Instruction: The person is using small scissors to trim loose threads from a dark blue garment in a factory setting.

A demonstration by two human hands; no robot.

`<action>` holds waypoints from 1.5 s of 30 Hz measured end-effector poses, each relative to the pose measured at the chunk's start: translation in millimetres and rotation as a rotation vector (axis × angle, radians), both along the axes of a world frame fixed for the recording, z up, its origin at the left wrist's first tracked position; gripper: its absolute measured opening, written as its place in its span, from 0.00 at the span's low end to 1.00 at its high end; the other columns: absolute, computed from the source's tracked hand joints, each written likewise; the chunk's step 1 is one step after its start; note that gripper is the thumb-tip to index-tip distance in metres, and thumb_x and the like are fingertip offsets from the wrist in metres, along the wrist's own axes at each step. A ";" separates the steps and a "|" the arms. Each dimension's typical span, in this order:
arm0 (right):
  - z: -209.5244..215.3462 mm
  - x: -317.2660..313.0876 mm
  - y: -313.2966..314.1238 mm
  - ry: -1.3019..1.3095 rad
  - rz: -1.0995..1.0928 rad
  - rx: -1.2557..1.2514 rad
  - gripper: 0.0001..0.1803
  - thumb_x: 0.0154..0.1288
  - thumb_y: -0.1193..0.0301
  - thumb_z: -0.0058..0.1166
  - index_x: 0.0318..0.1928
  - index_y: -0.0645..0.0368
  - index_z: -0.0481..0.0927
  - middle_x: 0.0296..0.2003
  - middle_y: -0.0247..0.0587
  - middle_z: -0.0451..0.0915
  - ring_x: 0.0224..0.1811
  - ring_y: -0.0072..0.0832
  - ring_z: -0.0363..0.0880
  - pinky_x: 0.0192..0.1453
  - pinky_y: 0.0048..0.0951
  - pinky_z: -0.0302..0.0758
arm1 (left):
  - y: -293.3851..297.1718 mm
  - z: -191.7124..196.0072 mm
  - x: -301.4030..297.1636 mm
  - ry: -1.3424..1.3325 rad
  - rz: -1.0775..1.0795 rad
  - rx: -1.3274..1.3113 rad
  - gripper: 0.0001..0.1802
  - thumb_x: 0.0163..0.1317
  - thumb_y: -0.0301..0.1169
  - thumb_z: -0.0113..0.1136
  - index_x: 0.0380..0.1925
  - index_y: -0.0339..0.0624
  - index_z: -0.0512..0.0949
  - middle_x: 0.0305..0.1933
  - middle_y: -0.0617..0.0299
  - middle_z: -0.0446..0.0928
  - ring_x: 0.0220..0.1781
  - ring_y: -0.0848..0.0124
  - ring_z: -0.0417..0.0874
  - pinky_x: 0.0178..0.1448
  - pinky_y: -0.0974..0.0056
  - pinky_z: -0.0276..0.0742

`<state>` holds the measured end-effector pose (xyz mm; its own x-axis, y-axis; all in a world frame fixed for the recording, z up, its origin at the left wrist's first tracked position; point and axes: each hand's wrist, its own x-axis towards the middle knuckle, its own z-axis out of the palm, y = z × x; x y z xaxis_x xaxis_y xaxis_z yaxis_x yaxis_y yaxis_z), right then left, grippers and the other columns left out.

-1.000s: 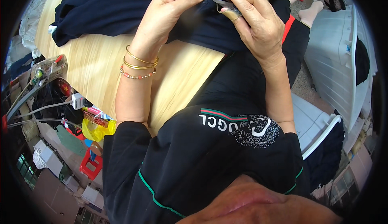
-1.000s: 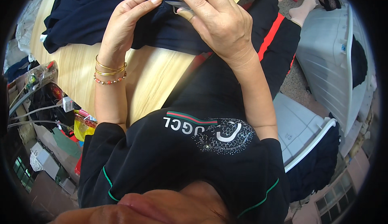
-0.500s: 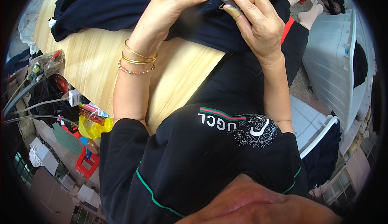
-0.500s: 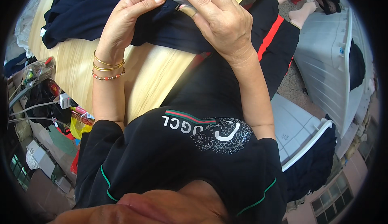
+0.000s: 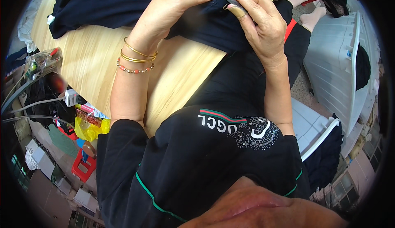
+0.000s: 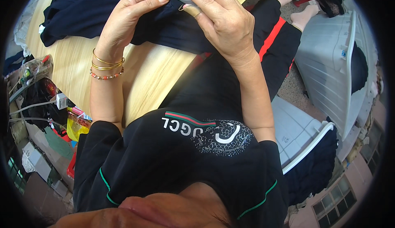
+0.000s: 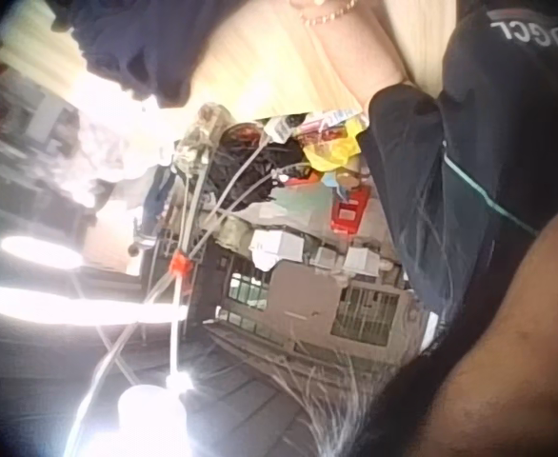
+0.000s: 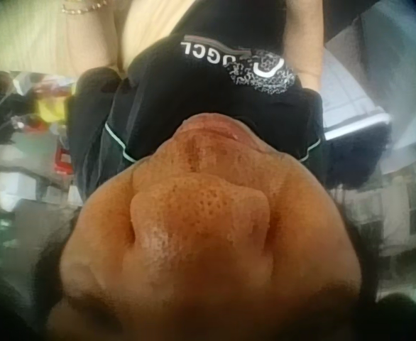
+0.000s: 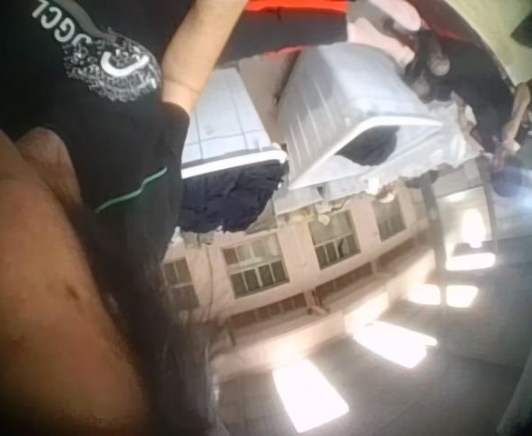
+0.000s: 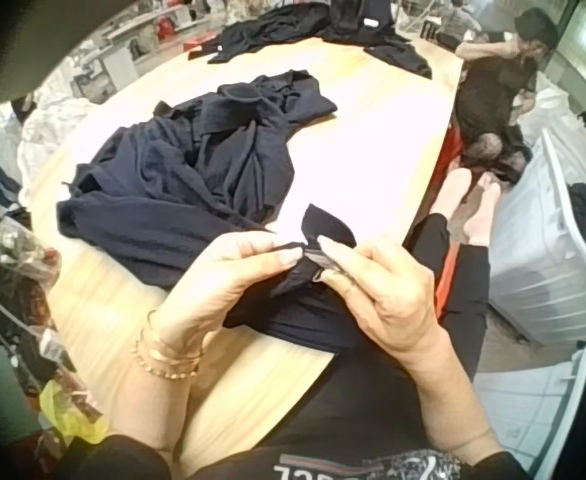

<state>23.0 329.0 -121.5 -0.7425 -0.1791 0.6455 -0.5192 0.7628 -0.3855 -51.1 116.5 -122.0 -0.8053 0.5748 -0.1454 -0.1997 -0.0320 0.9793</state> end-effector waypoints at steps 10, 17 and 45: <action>22.5 9.3 9.2 -0.500 0.202 -0.512 0.19 0.52 0.71 0.72 0.45 0.63 0.83 0.25 0.25 0.74 0.27 0.12 0.68 0.32 0.18 0.67 | 27.9 28.6 37.9 0.241 -0.043 0.080 0.09 0.67 0.26 0.59 0.43 0.32 0.81 0.35 0.68 0.80 0.37 0.84 0.76 0.41 0.77 0.72; 37.2 5.5 36.0 -0.435 0.244 -0.626 0.03 0.64 0.78 0.58 0.31 0.63 0.79 0.28 0.27 0.79 0.30 0.11 0.72 0.34 0.14 0.66 | 4.6 31.5 38.1 0.698 0.213 -0.411 0.12 0.54 0.21 0.54 0.38 0.38 0.83 0.35 0.53 0.83 0.39 0.59 0.84 0.45 0.61 0.78; 36.9 -5.1 8.0 -0.074 0.214 -0.420 0.16 0.55 0.76 0.67 0.45 0.64 0.84 0.27 0.41 0.78 0.25 0.30 0.76 0.30 0.27 0.72 | 13.7 37.1 25.7 0.004 0.115 0.157 0.13 0.67 0.29 0.59 0.48 0.35 0.81 0.39 0.66 0.84 0.38 0.81 0.81 0.48 0.76 0.73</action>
<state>17.9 336.9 -84.6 -0.7639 -0.0676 0.6418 -0.6072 0.4119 -0.6794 -25.4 130.2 -84.8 -0.8674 0.4942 -0.0584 -0.1823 -0.2064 0.9613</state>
